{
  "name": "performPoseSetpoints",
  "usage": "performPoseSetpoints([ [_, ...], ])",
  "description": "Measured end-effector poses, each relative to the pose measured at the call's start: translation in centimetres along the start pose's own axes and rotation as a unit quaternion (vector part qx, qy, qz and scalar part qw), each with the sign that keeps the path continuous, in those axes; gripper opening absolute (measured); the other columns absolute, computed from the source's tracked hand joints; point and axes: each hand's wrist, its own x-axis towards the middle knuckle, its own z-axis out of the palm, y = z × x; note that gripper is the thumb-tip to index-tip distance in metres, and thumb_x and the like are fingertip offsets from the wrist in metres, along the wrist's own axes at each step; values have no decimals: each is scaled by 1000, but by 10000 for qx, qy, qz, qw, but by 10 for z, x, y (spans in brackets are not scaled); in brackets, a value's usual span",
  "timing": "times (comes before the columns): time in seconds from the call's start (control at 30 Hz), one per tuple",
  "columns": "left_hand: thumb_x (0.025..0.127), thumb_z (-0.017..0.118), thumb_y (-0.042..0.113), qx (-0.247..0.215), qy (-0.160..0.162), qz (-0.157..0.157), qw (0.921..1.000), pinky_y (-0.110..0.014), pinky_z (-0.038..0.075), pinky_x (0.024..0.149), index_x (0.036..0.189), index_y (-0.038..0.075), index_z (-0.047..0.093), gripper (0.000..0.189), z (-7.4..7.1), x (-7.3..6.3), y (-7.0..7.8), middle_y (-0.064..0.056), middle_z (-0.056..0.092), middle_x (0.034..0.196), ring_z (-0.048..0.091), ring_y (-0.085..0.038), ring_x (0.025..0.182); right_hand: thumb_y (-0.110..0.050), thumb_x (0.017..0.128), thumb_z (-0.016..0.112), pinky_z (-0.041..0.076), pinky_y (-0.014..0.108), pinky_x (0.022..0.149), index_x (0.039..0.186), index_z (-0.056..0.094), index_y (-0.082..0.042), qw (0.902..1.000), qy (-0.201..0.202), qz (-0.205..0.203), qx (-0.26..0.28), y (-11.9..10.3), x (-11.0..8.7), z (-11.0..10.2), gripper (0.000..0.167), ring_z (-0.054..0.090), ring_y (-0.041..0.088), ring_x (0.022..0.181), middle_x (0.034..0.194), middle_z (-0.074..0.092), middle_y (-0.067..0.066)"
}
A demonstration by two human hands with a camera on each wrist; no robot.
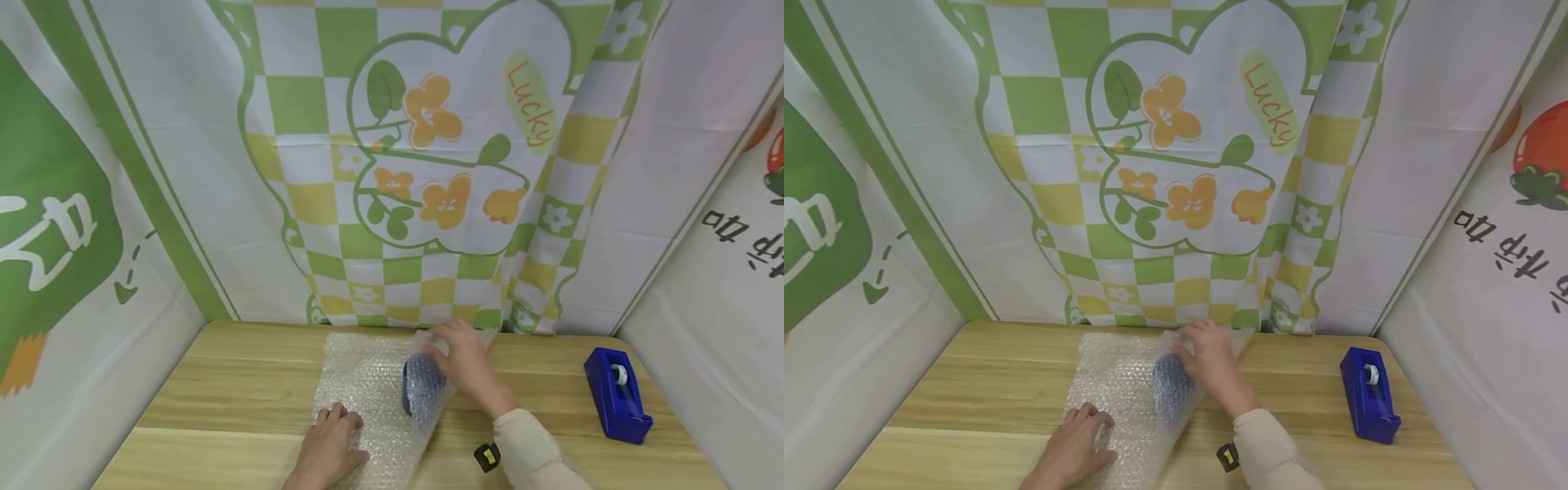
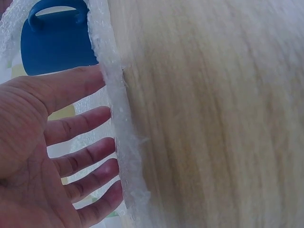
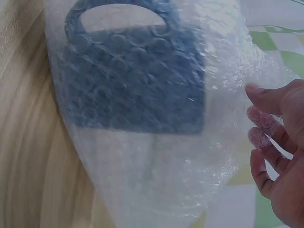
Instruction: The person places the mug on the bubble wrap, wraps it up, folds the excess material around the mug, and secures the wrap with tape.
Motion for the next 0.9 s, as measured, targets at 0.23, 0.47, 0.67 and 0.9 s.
performPoseSetpoints([
  [0.23,68,90,23,-119,-45,41,9999,-50,51,72,99,8,71,39,0,0,-2,-5,55,97,53,-33,95,-12,77,89,55,45,83,95,75,-7,9990,-420,122,105,0,4,21,24,63,27,93,92,71,4],
  [0.47,69,89,23,-195,-97,34,9998,-50,52,73,100,8,71,39,1,0,-3,-6,56,98,53,-32,95,-14,78,88,52,52,94,109,74,-6,9980,-526,309,181,0,-1,28,36,61,33,106,107,69,11],
  [0.67,69,90,23,-202,-110,-11,9997,-49,51,72,100,8,72,39,1,0,-3,-5,55,98,53,-32,95,-12,74,92,54,45,85,113,69,-7,10000,-47,67,49,1,-6,30,46,57,30,101,109,58,11],
  [0.9,69,90,23,-246,-139,-37,9996,-48,51,71,100,8,72,39,1,0,-3,-5,55,98,52,-32,95,-12,88,80,53,41,79,99,76,-15,9951,-778,-607,-120,0,-7,26,12,61,21,91,98,65,0],
])
